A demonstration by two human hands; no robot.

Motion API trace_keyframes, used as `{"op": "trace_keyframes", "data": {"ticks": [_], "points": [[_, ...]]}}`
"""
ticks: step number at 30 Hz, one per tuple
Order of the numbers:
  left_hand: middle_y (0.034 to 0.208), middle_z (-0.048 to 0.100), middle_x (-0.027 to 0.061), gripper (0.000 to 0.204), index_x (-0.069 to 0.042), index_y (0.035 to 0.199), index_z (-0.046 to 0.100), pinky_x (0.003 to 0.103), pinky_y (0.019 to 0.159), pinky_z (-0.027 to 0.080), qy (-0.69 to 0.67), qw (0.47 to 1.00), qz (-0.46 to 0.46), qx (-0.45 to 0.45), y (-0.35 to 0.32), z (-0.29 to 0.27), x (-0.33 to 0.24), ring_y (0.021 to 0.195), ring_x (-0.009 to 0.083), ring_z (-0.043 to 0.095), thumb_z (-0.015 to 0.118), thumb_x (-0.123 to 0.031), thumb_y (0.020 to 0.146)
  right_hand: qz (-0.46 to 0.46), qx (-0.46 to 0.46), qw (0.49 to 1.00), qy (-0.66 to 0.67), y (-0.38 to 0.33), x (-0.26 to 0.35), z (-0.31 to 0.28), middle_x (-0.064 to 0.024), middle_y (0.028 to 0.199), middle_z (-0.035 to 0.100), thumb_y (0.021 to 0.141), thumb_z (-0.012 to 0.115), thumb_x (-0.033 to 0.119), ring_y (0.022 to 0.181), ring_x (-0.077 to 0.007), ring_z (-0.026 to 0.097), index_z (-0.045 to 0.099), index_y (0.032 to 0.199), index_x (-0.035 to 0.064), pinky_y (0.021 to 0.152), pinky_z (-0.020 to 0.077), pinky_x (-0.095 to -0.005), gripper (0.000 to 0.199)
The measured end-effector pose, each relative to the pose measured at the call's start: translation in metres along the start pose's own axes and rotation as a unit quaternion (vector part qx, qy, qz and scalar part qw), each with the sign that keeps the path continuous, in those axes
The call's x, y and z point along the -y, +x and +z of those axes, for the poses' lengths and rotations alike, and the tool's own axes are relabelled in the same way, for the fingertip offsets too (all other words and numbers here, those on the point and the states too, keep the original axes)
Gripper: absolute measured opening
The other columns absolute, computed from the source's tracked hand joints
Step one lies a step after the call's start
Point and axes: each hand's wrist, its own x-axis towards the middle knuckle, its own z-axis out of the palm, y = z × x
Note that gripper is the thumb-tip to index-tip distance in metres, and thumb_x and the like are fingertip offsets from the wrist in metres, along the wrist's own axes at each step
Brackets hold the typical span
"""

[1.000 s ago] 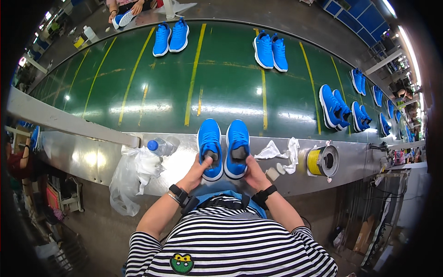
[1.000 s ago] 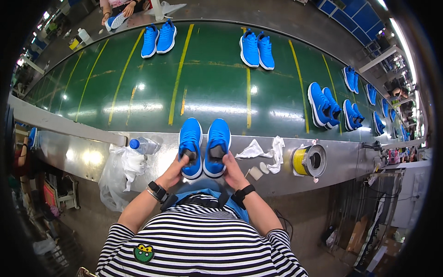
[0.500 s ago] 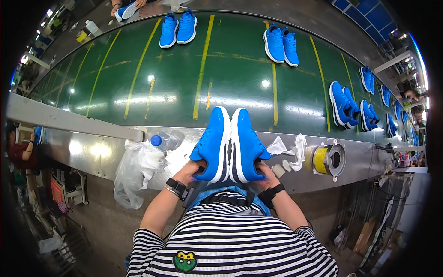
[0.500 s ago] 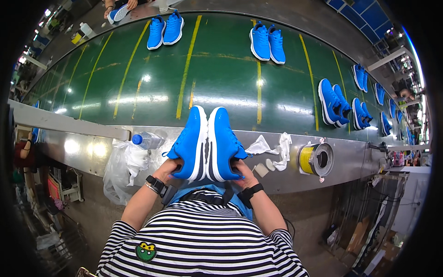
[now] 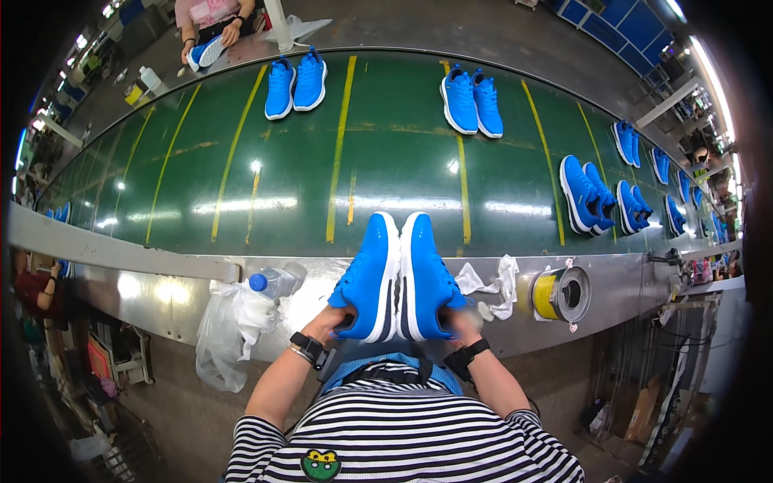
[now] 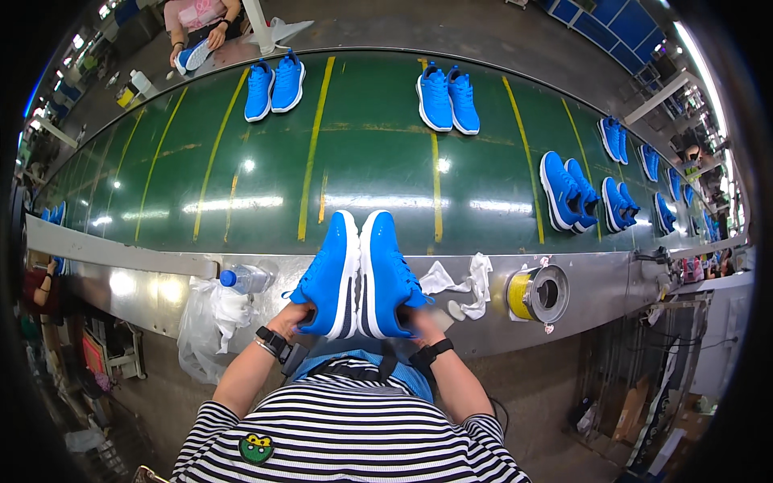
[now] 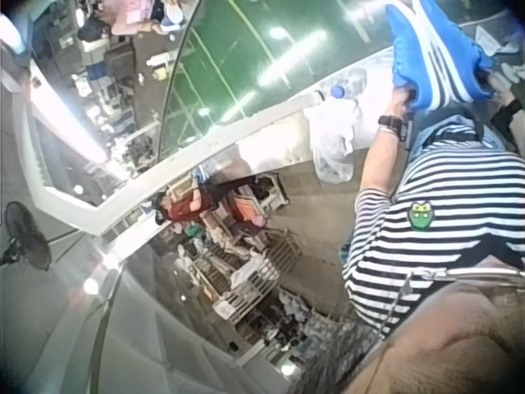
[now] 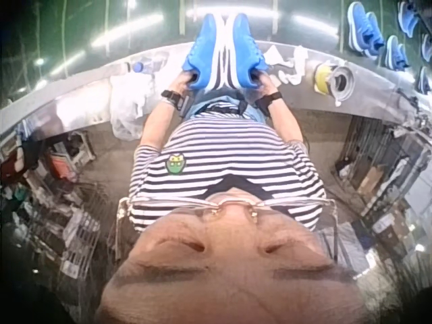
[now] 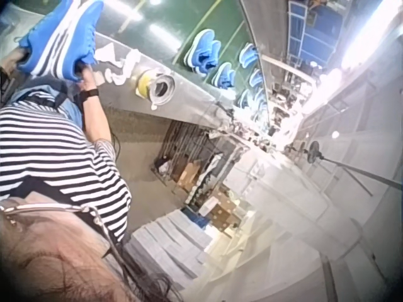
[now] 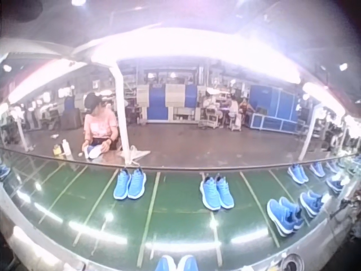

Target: The person wipes the exterior of blue sneakers with a white cloth on a factory assembly line. They handle the shoes one at a time, rotating them to clean different sides, and place them back on the conveyor belt after wiping.

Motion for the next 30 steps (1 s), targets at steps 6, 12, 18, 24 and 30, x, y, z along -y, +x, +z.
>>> {"op": "trace_keyframes", "data": {"ticks": [6, 12, 18, 24, 30], "points": [[0.112, 0.056, 0.0132, 0.037, -0.001, 0.119, 0.046, 0.034, 0.083, 0.049, -0.003, 1.0, 0.006, 0.014, 0.027, -0.004, 0.003, 0.095, 0.0227, 0.058, 0.052, 0.0, 0.082, -0.004, 0.02, 1.0, 0.009, 0.016, 0.01, -0.028, -0.0126, 0.104, 0.058, 0.082, 0.053, 0.004, 0.089, -0.02, 0.06, 0.05, 0.112, -0.0016, 0.079, 0.0492, -0.0306, 0.031], [0.111, 0.055, 0.0126, 0.039, -0.001, 0.119, 0.045, 0.033, 0.083, 0.049, -0.058, 0.998, -0.01, 0.013, 0.037, 0.005, -0.005, 0.097, 0.0209, 0.057, 0.051, 0.002, 0.081, -0.005, 0.048, 0.998, 0.033, 0.018, 0.026, -0.029, -0.0129, 0.113, 0.054, 0.086, 0.051, 0.012, 0.098, -0.022, 0.056, 0.045, 0.118, -0.0001, 0.086, 0.0458, -0.0344, 0.036], [0.113, 0.055, 0.0133, 0.034, 0.0, 0.12, 0.045, 0.034, 0.085, 0.048, -0.02, 0.999, 0.027, 0.009, 0.048, 0.005, -0.013, 0.097, 0.0221, 0.057, 0.05, -0.007, 0.087, -0.003, 0.082, 0.994, 0.077, 0.038, 0.026, -0.048, -0.0136, 0.115, 0.053, 0.087, 0.05, 0.012, 0.101, -0.022, 0.055, 0.045, 0.119, -0.0005, 0.089, 0.0441, -0.0351, 0.035], [0.113, 0.055, 0.0123, 0.037, -0.002, 0.119, 0.046, 0.034, 0.086, 0.047, -0.026, 0.999, 0.038, -0.029, 0.065, -0.003, -0.014, 0.098, 0.0216, 0.056, 0.05, 0.0, 0.082, 0.003, 0.108, 0.99, 0.093, 0.053, 0.045, -0.041, -0.014, 0.116, 0.052, 0.087, 0.05, 0.013, 0.101, -0.0225, 0.054, 0.044, 0.12, -0.0005, 0.089, 0.0441, -0.0353, 0.035], [0.107, 0.057, 0.0109, 0.044, -0.003, 0.115, 0.05, 0.033, 0.084, 0.048, -0.012, 0.998, 0.052, -0.04, 0.07, 0.02, -0.044, 0.093, 0.0205, 0.058, 0.05, 0.008, 0.072, -0.035, 0.1, 0.991, 0.078, 0.075, 0.066, -0.04, -0.0131, 0.115, 0.053, 0.084, 0.054, 0.011, 0.101, -0.0223, 0.054, 0.045, 0.119, 0.0007, 0.088, 0.0445, -0.0347, 0.037]]}}
